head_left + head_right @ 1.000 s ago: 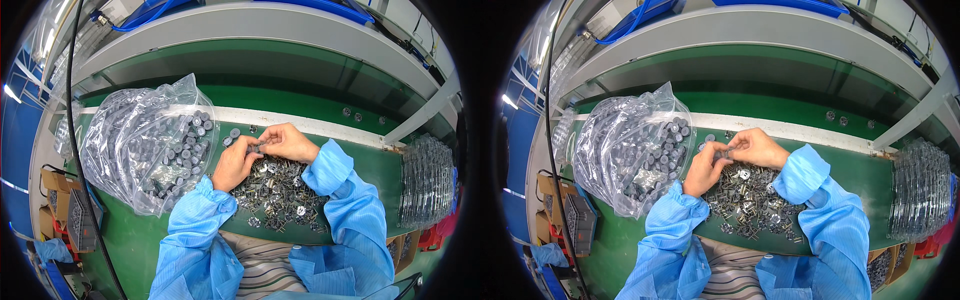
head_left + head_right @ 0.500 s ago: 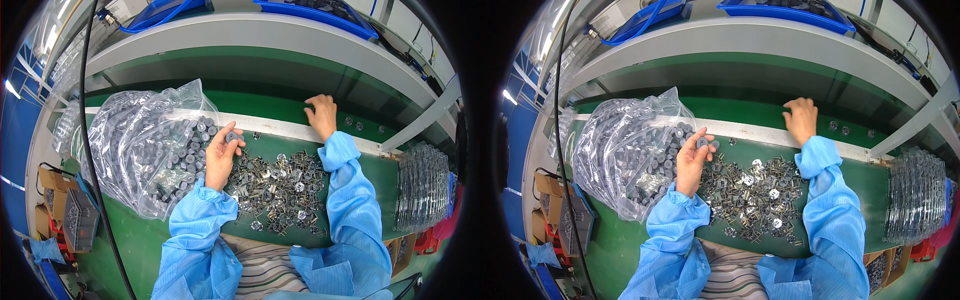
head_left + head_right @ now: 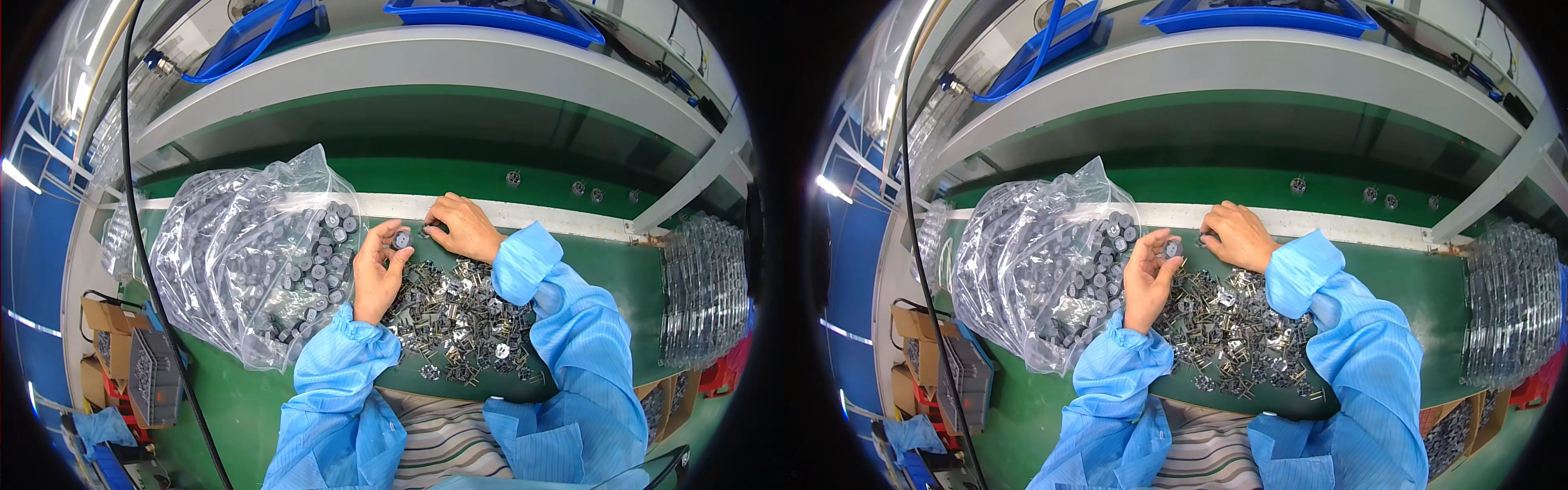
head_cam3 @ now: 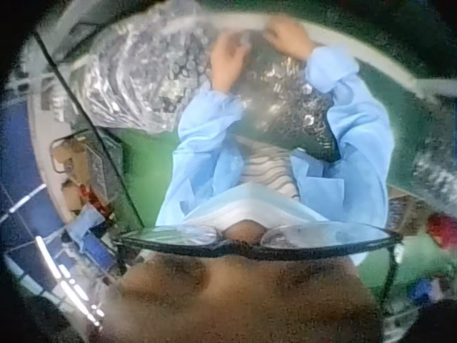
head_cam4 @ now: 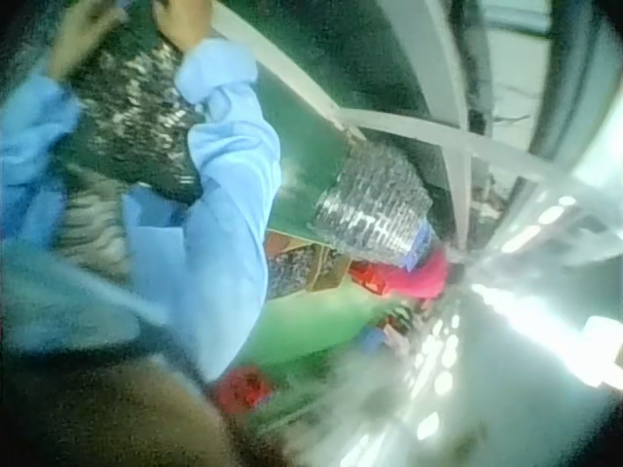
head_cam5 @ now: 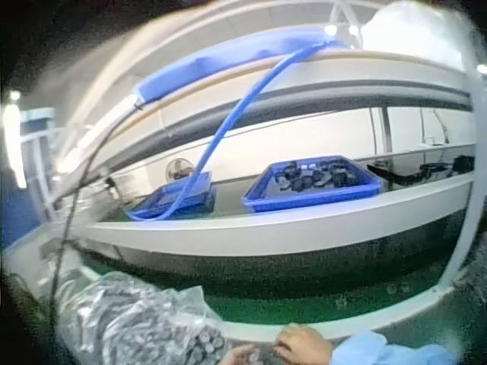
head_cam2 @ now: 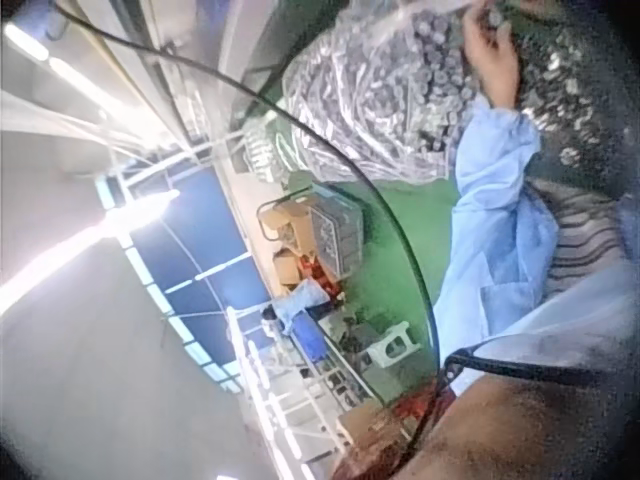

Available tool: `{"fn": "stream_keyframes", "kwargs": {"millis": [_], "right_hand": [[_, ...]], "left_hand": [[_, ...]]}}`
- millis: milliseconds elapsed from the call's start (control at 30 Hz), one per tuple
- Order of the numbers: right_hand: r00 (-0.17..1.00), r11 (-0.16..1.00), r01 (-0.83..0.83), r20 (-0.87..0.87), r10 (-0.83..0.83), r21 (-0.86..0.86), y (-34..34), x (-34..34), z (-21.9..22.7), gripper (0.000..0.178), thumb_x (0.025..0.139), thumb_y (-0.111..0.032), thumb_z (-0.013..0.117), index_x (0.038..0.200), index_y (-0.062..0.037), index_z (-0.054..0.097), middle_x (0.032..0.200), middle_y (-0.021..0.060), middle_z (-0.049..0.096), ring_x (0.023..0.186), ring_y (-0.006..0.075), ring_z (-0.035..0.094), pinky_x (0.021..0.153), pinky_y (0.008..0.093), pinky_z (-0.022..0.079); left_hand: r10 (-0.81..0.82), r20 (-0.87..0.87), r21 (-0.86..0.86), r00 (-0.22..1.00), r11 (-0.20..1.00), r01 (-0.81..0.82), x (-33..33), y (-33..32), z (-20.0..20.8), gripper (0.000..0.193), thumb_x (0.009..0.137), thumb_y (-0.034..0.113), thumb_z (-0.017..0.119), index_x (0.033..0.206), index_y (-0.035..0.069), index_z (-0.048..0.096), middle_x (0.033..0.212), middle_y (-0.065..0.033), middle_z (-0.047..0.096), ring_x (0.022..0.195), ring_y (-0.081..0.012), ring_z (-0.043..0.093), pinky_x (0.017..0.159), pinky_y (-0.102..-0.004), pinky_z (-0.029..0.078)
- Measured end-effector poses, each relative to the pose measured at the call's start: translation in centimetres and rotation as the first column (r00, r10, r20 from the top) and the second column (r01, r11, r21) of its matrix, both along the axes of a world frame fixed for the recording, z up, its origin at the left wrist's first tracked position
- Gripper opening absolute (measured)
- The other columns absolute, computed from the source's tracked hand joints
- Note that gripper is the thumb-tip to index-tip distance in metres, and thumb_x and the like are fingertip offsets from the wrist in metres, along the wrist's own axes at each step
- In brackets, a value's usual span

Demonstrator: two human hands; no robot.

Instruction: The person assembles components by picking up plastic housings, inserting metal contact pieces into them by hand, and placing the assembled units onto the conveyor line.

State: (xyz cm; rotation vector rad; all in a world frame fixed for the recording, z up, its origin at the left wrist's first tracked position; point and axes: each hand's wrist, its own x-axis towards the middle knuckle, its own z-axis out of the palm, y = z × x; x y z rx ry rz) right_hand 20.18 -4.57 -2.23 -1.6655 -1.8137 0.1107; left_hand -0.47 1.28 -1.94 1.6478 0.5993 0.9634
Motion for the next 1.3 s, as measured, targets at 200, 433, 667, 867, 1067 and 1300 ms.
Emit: {"fn": "stream_keyframes", "kwargs": {"millis": [200, 433, 667, 867, 1067, 1300], "right_hand": [[0.937, 1.0, 0.012, -0.348, -0.009, 0.007, -0.2, 0.5, 0.5, 0.011, 0.084, -0.012, 0.075, 0.088, -0.0022, 0.071, 0.083, 0.0091, 0.067, 0.077, 0.0241, 0.064, 0.07, 0.0364, 0.051], [0.802, 0.991, -0.12, -0.582, 0.135, 0.064, -1.8, -2.7, 3.6, 0.011, 0.086, -0.012, 0.076, 0.088, -0.003, 0.069, 0.083, 0.0034, 0.068, 0.076, 0.0128, 0.061, 0.066, 0.0294, 0.046], [0.971, 0.962, -0.035, -0.217, 0.096, 0.27, -1.9, -2.9, 4.4, 0.014, 0.08, -0.008, 0.076, 0.08, -0.0022, 0.063, 0.079, 0.0099, 0.065, 0.076, 0.0257, 0.064, 0.068, 0.0375, 0.049], [0.978, 0.958, -0.127, -0.128, 0.164, 0.258, -2.0, -2.7, 4.6, 0.014, 0.08, -0.009, 0.076, 0.084, -0.0052, 0.063, 0.083, 0.0074, 0.063, 0.081, 0.0264, 0.061, 0.074, 0.0383, 0.044], [0.99, 0.947, -0.144, 0.036, 0.139, 0.288, -2.4, -3.0, 5.2, 0.014, 0.082, -0.009, 0.073, 0.088, -0.0066, 0.061, 0.09, 0.0054, 0.061, 0.086, 0.0251, 0.059, 0.074, 0.0389, 0.041], [0.978, 0.944, -0.187, -0.039, 0.206, 0.272, -2.5, -2.9, 5.3, 0.017, 0.081, -0.01, 0.073, 0.086, -0.0058, 0.058, 0.085, 0.0074, 0.056, 0.083, 0.0272, 0.056, 0.074, 0.0404, 0.041]], "left_hand": [[0.049, -0.083, 0.176, 0.995, 0.984, -0.034, 0.2, -0.2, 0.5, 0.037, 0.081, -0.008, 0.075, 0.116, 0.002, 0.066, 0.112, -0.0058, 0.067, 0.068, -0.0065, 0.054, 0.062, -0.0219, 0.047], [0.039, -0.082, -0.005, 0.996, 0.999, -0.04, -0.2, -0.3, -0.1, 0.042, 0.083, -0.007, 0.076, 0.119, -0.001, 0.055, 0.115, -0.0103, 0.067, 0.08, -0.0073, 0.064, 0.066, -0.0219, 0.052], [-0.191, 0.195, -0.246, 0.962, 0.94, 0.236, 0.0, -0.1, 0.2, 0.048, 0.088, -0.017, 0.063, 0.13, -0.002, 0.048, 0.122, -0.0144, 0.062, 0.102, -0.0188, 0.067, 0.089, -0.0274, 0.057], [-0.129, 0.118, -0.151, 0.985, 0.978, 0.147, -0.3, -0.1, 0.8, 0.047, 0.085, -0.018, 0.064, 0.128, -0.003, 0.054, 0.121, -0.0144, 0.065, 0.097, -0.0149, 0.066, 0.084, -0.0271, 0.058], [-0.107, 0.053, -0.066, 0.993, 0.992, 0.111, -0.4, 0.0, 0.5, 0.041, 0.082, -0.019, 0.066, 0.12, -0.005, 0.061, 0.115, -0.0123, 0.068, 0.091, -0.0119, 0.064, 0.079, -0.0262, 0.058], [-0.134, 0.083, -0.109, 0.988, 0.984, 0.143, -0.4, 0.0, 0.2, 0.039, 0.083, -0.019, 0.065, 0.12, -0.006, 0.061, 0.115, -0.0106, 0.067, 0.098, -0.0133, 0.063, 0.081, -0.0263, 0.058]]}}
